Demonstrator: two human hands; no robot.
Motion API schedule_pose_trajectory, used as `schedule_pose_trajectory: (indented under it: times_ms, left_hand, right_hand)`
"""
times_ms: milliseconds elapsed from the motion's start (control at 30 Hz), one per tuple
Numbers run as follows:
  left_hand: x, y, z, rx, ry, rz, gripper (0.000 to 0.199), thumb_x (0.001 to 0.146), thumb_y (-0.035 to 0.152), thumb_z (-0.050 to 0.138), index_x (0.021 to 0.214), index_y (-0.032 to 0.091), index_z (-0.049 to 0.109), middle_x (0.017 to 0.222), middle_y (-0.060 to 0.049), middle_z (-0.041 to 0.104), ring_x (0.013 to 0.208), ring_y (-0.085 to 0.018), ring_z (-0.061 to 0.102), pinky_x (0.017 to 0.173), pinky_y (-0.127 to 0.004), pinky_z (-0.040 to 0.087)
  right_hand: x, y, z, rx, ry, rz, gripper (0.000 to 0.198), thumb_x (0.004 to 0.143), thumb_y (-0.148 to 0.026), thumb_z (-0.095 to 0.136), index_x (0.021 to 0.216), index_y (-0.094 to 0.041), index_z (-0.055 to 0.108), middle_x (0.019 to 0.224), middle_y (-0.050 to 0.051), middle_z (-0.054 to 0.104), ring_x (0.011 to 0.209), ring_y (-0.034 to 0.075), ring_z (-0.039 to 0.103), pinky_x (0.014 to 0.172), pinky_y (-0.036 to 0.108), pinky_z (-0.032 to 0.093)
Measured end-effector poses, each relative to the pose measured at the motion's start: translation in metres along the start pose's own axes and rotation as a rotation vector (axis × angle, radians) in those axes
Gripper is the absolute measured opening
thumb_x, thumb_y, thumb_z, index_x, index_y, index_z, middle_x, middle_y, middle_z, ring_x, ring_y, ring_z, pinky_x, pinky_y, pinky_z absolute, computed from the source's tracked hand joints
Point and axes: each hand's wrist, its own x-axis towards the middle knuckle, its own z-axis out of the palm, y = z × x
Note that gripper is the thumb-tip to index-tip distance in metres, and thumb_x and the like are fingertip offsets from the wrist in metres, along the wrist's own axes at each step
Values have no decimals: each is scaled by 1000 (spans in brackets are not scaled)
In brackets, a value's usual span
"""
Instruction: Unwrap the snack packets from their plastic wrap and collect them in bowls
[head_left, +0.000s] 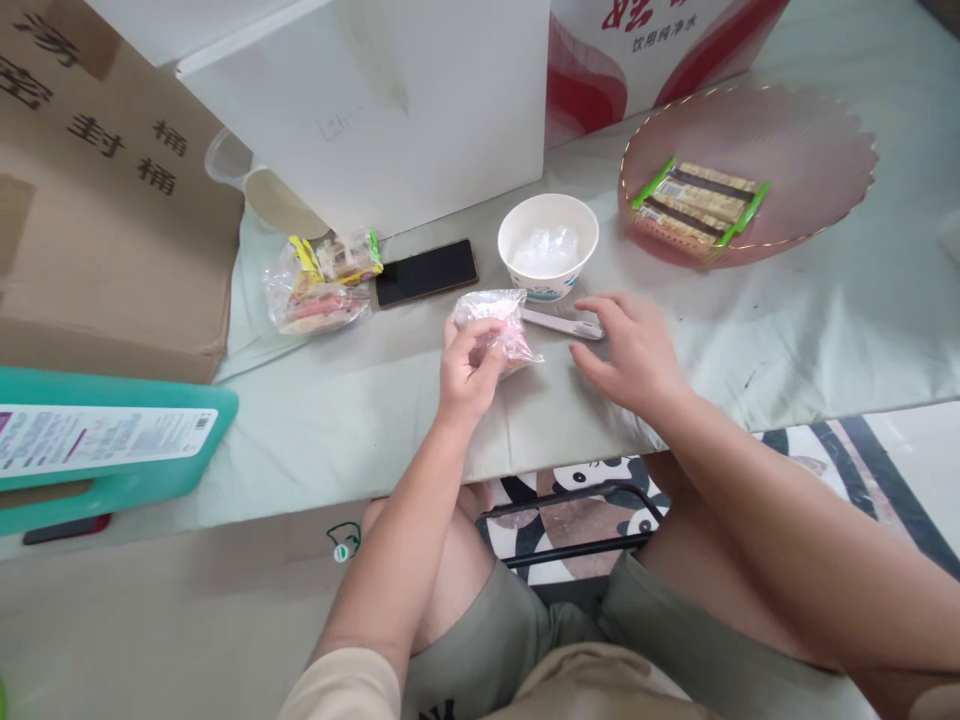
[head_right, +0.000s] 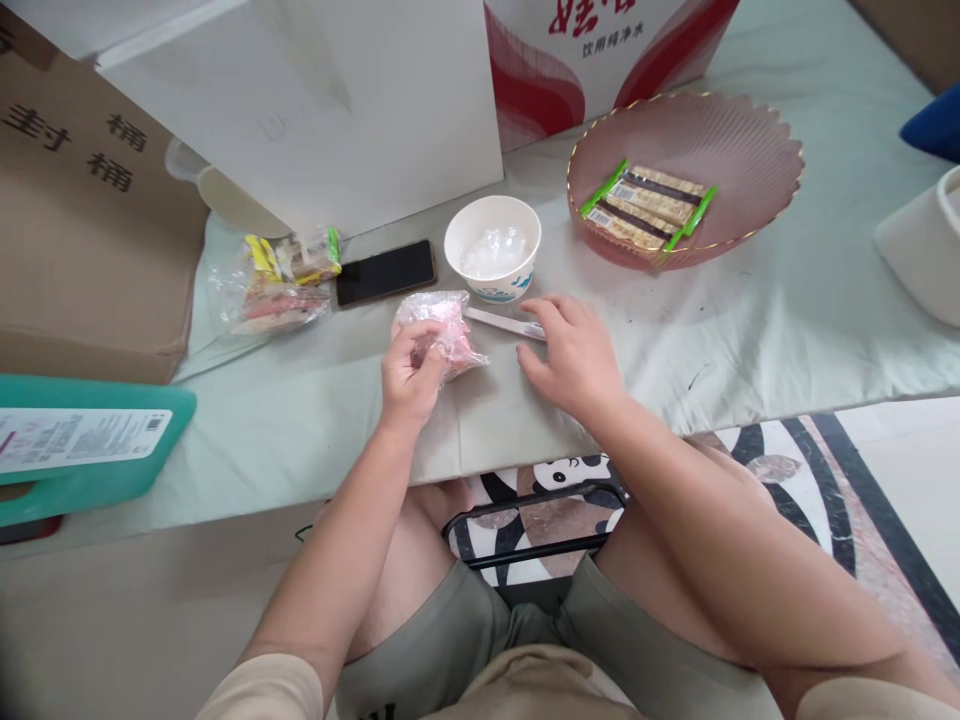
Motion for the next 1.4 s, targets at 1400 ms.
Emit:
schedule_pose_trajectory:
  times_ms: [1400]
  left_hand:
    - [4,21,5,-27,-31,-199,43,79,57,76,96,19,67,82,-2,68,73,-15,63,69,-27,52]
  right_hand:
    - [-10,-46,28,1032,-322,310,67,88,-83,42,99,-20,59,79,2,63,61,13,59,57,27,46]
